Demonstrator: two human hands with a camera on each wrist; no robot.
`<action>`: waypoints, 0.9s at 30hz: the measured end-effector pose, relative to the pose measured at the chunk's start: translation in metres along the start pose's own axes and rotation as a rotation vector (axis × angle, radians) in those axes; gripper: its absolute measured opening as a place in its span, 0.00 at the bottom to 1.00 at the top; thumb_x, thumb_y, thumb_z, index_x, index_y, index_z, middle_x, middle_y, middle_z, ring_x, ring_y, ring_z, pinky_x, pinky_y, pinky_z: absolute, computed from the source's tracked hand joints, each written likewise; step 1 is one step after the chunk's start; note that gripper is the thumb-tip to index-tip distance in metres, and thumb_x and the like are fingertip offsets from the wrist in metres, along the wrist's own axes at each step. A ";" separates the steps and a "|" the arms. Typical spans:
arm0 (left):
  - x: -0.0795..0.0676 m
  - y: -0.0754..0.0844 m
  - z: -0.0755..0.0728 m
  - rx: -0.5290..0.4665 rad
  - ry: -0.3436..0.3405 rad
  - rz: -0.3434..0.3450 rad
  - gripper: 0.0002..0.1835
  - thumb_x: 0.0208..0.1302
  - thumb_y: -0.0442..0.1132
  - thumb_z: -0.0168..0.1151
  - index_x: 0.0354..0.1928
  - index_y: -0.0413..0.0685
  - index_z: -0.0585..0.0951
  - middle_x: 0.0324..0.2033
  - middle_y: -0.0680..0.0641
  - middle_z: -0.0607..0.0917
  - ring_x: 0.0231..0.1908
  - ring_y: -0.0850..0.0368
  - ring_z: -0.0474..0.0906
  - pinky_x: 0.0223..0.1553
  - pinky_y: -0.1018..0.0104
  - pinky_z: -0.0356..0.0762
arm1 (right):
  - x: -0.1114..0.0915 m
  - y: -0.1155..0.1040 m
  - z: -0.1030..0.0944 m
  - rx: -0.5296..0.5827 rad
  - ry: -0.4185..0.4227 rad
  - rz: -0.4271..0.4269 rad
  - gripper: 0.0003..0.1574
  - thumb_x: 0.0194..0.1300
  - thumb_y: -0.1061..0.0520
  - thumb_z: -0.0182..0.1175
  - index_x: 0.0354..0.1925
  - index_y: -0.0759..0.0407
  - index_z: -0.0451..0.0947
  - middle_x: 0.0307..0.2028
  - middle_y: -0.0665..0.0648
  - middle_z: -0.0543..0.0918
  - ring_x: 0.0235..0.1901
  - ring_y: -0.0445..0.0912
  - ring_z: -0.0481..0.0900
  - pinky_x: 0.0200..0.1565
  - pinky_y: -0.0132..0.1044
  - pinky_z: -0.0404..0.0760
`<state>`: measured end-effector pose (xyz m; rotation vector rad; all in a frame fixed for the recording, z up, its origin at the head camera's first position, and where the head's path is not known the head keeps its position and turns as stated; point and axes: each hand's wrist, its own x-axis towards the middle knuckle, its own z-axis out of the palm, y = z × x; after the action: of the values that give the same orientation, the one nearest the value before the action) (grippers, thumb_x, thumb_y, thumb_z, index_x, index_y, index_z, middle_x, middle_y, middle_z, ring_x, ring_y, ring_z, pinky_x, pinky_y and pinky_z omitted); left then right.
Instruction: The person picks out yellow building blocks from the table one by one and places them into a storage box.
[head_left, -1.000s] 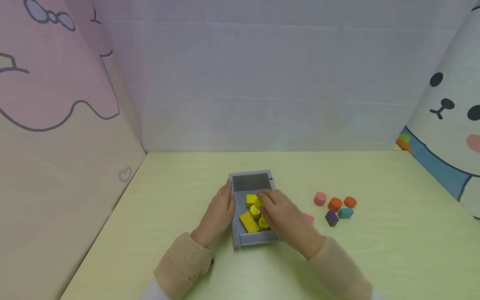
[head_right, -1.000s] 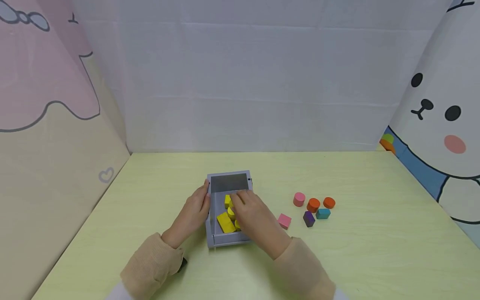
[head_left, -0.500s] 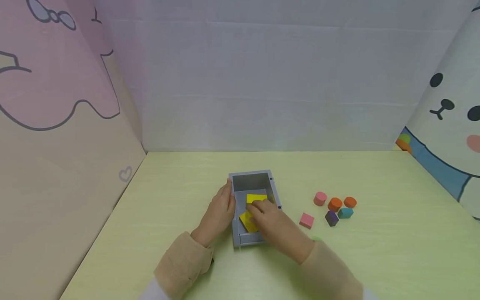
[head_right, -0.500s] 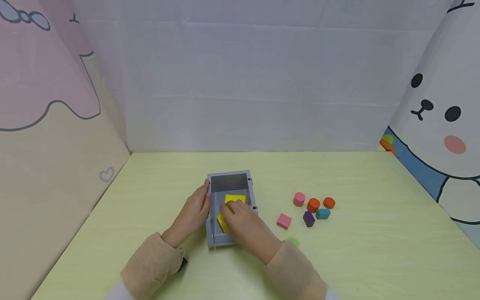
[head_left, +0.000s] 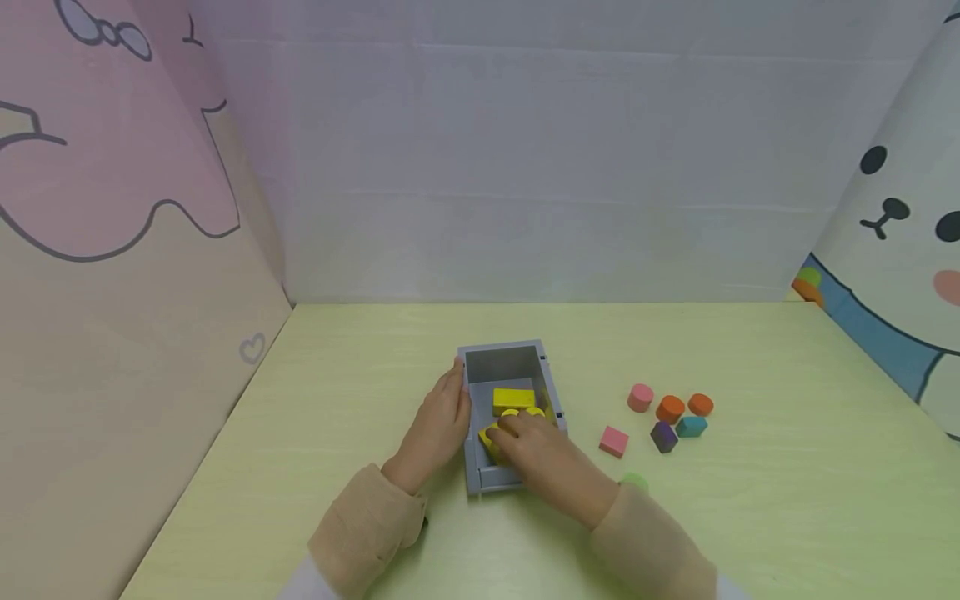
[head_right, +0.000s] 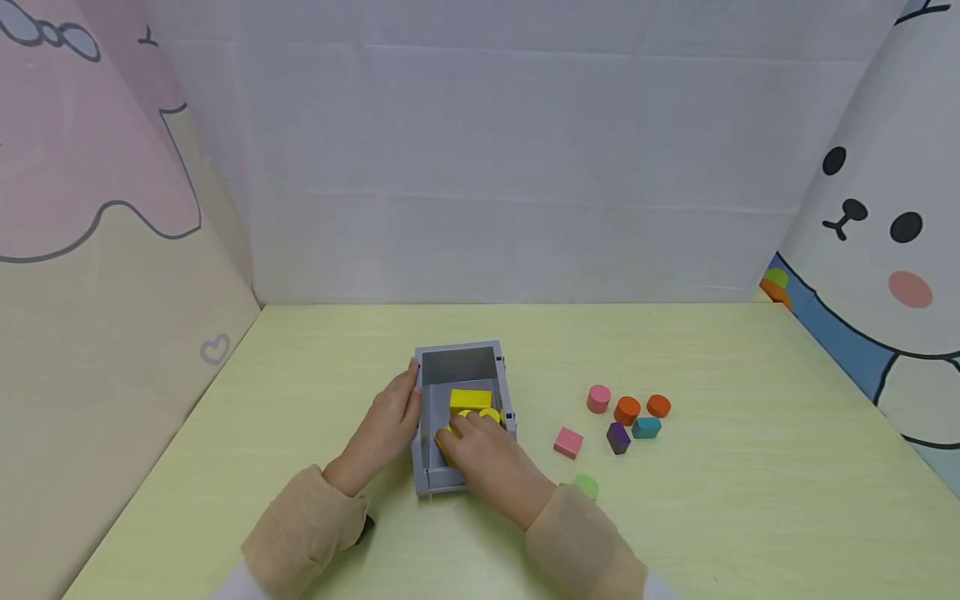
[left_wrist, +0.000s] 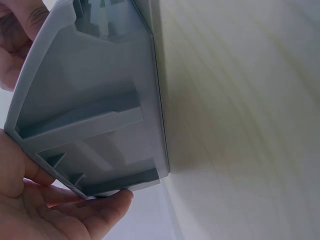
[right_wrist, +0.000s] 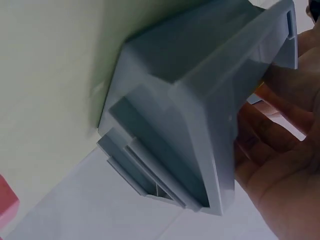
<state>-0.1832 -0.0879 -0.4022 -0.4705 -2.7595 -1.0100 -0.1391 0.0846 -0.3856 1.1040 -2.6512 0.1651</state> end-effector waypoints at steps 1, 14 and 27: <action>0.000 0.000 0.000 0.000 0.000 0.000 0.27 0.70 0.38 0.41 0.67 0.32 0.56 0.64 0.36 0.64 0.63 0.44 0.63 0.61 0.52 0.66 | 0.000 0.000 0.000 -0.003 -0.010 0.001 0.19 0.56 0.61 0.63 0.48 0.55 0.77 0.42 0.53 0.80 0.39 0.45 0.76 0.49 0.35 0.78; 0.001 0.000 0.000 -0.014 -0.008 -0.018 0.27 0.70 0.40 0.40 0.67 0.33 0.56 0.64 0.37 0.64 0.63 0.45 0.63 0.62 0.52 0.65 | 0.001 -0.001 0.004 -0.071 -0.042 0.015 0.18 0.56 0.61 0.62 0.48 0.53 0.77 0.44 0.52 0.81 0.40 0.45 0.76 0.48 0.38 0.77; 0.001 0.001 -0.001 -0.012 -0.010 -0.007 0.27 0.71 0.40 0.39 0.67 0.32 0.55 0.64 0.36 0.64 0.63 0.44 0.63 0.61 0.52 0.66 | 0.000 -0.001 0.003 -0.088 -0.050 0.019 0.20 0.56 0.61 0.62 0.49 0.53 0.76 0.44 0.52 0.81 0.41 0.45 0.77 0.47 0.38 0.77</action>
<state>-0.1834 -0.0877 -0.4004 -0.4685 -2.7671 -1.0286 -0.1393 0.0834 -0.3886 1.0685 -2.6859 0.0241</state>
